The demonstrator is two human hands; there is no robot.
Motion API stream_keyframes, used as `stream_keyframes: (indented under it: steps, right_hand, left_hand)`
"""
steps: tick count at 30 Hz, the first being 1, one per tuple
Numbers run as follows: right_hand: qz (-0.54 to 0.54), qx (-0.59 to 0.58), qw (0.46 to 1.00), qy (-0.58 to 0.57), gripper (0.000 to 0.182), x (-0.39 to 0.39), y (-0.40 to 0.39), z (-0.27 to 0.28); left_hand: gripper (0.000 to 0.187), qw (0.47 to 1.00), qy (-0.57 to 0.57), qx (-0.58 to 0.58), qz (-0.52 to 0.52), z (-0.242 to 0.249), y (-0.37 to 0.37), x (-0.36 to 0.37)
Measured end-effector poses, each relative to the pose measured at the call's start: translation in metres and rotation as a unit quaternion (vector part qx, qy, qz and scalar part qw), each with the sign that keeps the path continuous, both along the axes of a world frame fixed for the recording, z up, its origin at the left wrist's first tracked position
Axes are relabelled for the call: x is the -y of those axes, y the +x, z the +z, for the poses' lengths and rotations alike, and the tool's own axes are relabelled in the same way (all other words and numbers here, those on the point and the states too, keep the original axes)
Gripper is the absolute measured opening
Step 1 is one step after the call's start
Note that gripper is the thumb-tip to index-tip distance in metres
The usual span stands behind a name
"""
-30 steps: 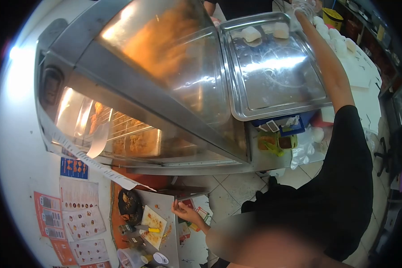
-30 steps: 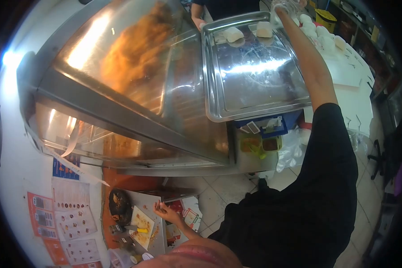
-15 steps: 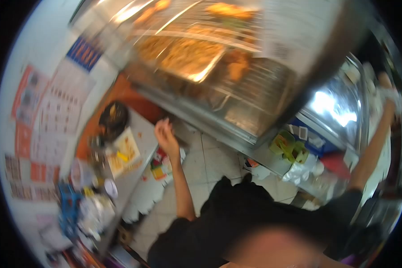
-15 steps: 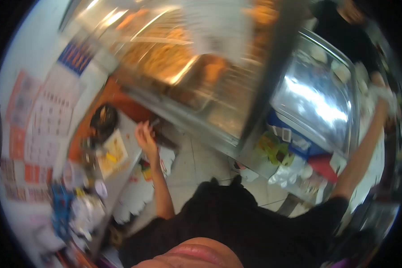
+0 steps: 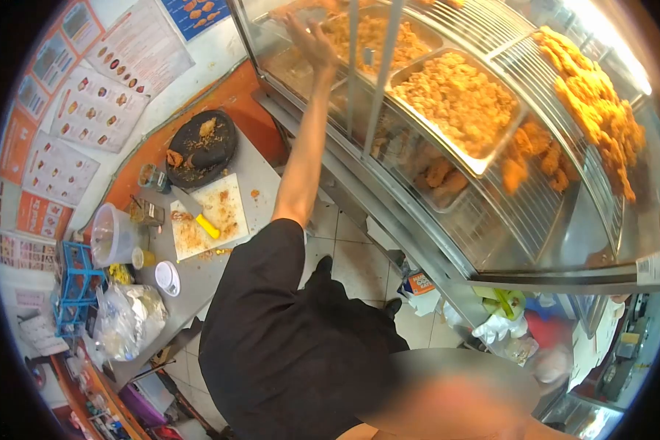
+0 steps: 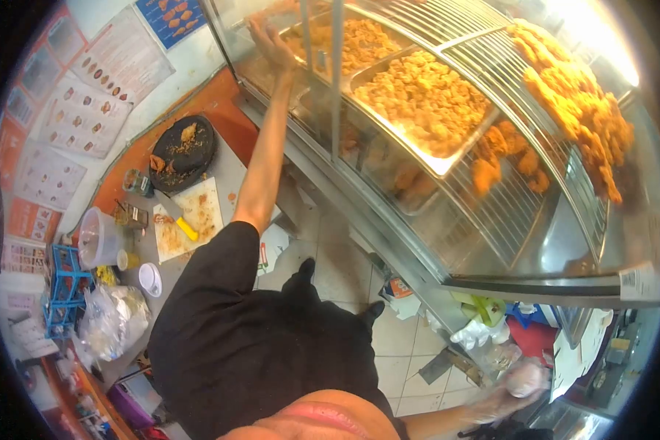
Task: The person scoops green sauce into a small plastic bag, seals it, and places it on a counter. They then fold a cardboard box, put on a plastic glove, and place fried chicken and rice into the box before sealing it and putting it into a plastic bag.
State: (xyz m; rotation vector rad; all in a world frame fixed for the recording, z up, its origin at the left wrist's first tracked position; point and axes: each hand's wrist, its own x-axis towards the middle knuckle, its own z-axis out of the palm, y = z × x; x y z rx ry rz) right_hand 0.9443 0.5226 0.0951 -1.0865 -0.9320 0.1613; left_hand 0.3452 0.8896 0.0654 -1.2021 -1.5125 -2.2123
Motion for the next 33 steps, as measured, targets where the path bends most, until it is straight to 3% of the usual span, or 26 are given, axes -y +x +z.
stream_keyframes:
  steps: [5, 7, 8, 10, 12, 14, 16, 17, 18, 19, 21, 23, 25, 27, 30, 32, 33]
  right_hand:
    - [0.067, -0.234, 0.966, -0.092, 0.044, 0.018, -0.076, -0.061]
    - [0.123, -0.316, 0.933, -0.122, 0.045, 0.015, -0.103, -0.083]
    - [0.159, -0.348, 0.914, -0.136, 0.045, 0.010, -0.116, -0.093]
    - [0.250, -0.404, 0.862, -0.176, 0.045, -0.006, -0.143, -0.111]
    - [0.359, -0.461, 0.775, -0.241, 0.038, -0.037, -0.196, -0.108]
    - [0.437, -0.430, 0.727, -0.309, 0.034, -0.057, -0.259, -0.101]
    - [0.392, -0.426, 0.726, -0.372, 0.038, -0.070, -0.314, -0.121]
    - [0.421, -0.411, 0.704, -0.397, 0.038, -0.070, -0.337, -0.123]
    - [0.505, -0.388, 0.644, -0.424, 0.039, -0.069, -0.360, -0.125]
    - [0.582, -0.365, 0.573, -0.447, 0.041, -0.066, -0.382, -0.130]
    - [0.639, -0.331, 0.489, -0.493, 0.043, -0.056, -0.414, -0.150]
    - [0.715, -0.293, 0.372, -0.514, 0.046, -0.036, -0.448, -0.163]
    - [0.723, -0.240, 0.343, -0.550, 0.047, -0.007, -0.482, -0.172]
    - [0.729, -0.170, 0.308, -0.587, 0.048, 0.026, -0.518, -0.174]
    - [0.757, -0.123, 0.259, -0.588, 0.048, 0.096, -0.567, -0.176]
    - [0.798, -0.094, 0.168, -0.572, 0.048, 0.146, -0.597, -0.174]
    - [0.798, -0.075, 0.157, -0.577, 0.047, 0.172, -0.609, -0.166]
  left_hand:
    - [0.074, 0.997, -0.043, 0.063, 0.011, 0.001, 0.043, 0.011]
    - [0.072, 0.996, -0.062, 0.065, 0.000, 0.000, 0.073, 0.024]
    - [0.072, 0.996, 0.008, 0.081, -0.031, -0.003, 0.088, 0.019]
    - [0.073, 0.998, -0.039, 0.031, -0.046, -0.009, 0.127, 0.060]
    - [0.072, 0.988, -0.058, -0.026, -0.138, -0.021, 0.145, 0.103]
    - [0.068, 0.953, -0.078, -0.076, -0.283, -0.040, 0.137, 0.141]
    - [0.062, 0.889, -0.103, 0.011, -0.446, -0.048, 0.106, 0.190]
    - [0.054, 0.879, -0.104, 0.060, -0.462, -0.055, 0.089, 0.218]
    - [0.047, 0.870, -0.100, 0.108, -0.471, -0.061, 0.067, 0.247]
    - [0.047, 0.893, -0.102, 0.118, -0.423, -0.069, 0.036, 0.277]
    - [0.031, 0.876, -0.189, 0.117, -0.429, -0.077, -0.012, 0.359]
    - [0.029, 0.917, -0.225, 0.109, -0.312, -0.092, -0.047, 0.450]
    - [0.032, 0.918, -0.282, 0.165, -0.224, -0.110, -0.065, 0.547]
    - [0.035, 0.877, -0.367, 0.260, -0.169, -0.114, -0.066, 0.646]
    - [0.035, 0.853, -0.367, 0.361, -0.082, -0.128, -0.053, 0.781]
    - [0.035, 0.848, -0.362, 0.387, 0.013, -0.126, -0.050, 0.861]
    - [0.036, 0.846, -0.342, 0.405, 0.065, -0.131, -0.047, 0.895]
